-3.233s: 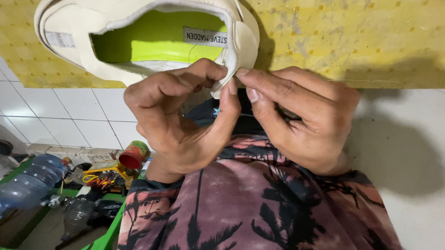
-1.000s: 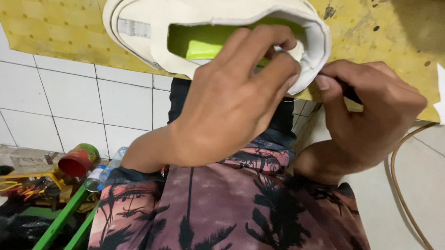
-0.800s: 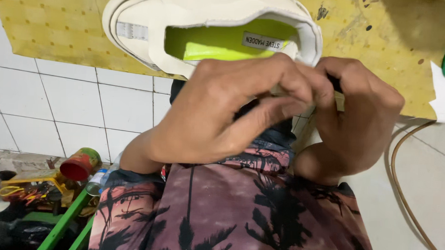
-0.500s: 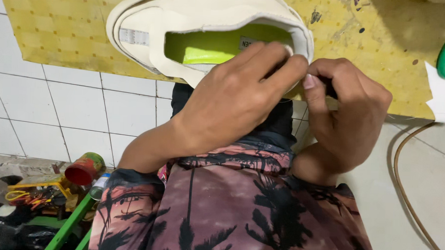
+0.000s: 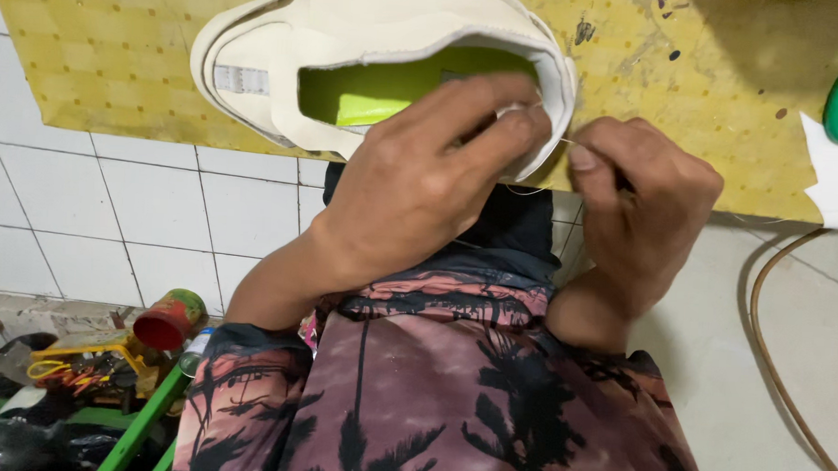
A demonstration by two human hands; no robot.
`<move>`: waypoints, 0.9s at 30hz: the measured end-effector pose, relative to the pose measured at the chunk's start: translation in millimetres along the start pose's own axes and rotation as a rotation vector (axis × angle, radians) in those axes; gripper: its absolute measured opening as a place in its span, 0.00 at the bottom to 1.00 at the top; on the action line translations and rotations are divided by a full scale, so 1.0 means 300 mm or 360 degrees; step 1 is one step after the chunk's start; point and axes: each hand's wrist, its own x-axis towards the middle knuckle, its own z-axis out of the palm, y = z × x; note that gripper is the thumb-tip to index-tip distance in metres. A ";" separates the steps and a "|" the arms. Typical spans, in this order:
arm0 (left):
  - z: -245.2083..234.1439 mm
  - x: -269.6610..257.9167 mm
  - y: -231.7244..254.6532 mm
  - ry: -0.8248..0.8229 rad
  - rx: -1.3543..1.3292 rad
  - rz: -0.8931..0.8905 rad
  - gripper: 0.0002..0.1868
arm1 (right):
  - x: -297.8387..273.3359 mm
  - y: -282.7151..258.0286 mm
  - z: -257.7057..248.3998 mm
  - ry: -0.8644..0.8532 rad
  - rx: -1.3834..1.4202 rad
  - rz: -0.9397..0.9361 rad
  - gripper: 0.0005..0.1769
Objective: The person sews the upper part of a white shoe using a needle and thread. They repeatedly insert the needle into the shoe material and pull the thread through to secure the seam. The shoe is held steady on a yellow work surface throughout the process.
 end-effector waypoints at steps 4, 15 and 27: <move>-0.017 0.025 0.006 0.0053 -0.0120 0.0003 0.03 | -0.015 -0.001 0.006 0.0240 0.1061 0.0051 0.04; 0.004 0.019 0.017 -0.0032 0.0151 -0.0016 0.04 | -0.077 0.019 0.013 0.0009 0.1780 0.0213 0.20; -0.010 0.024 0.033 -0.0272 0.0371 -0.0295 0.06 | -0.011 -0.067 -0.084 -0.0319 0.0072 -0.0243 0.17</move>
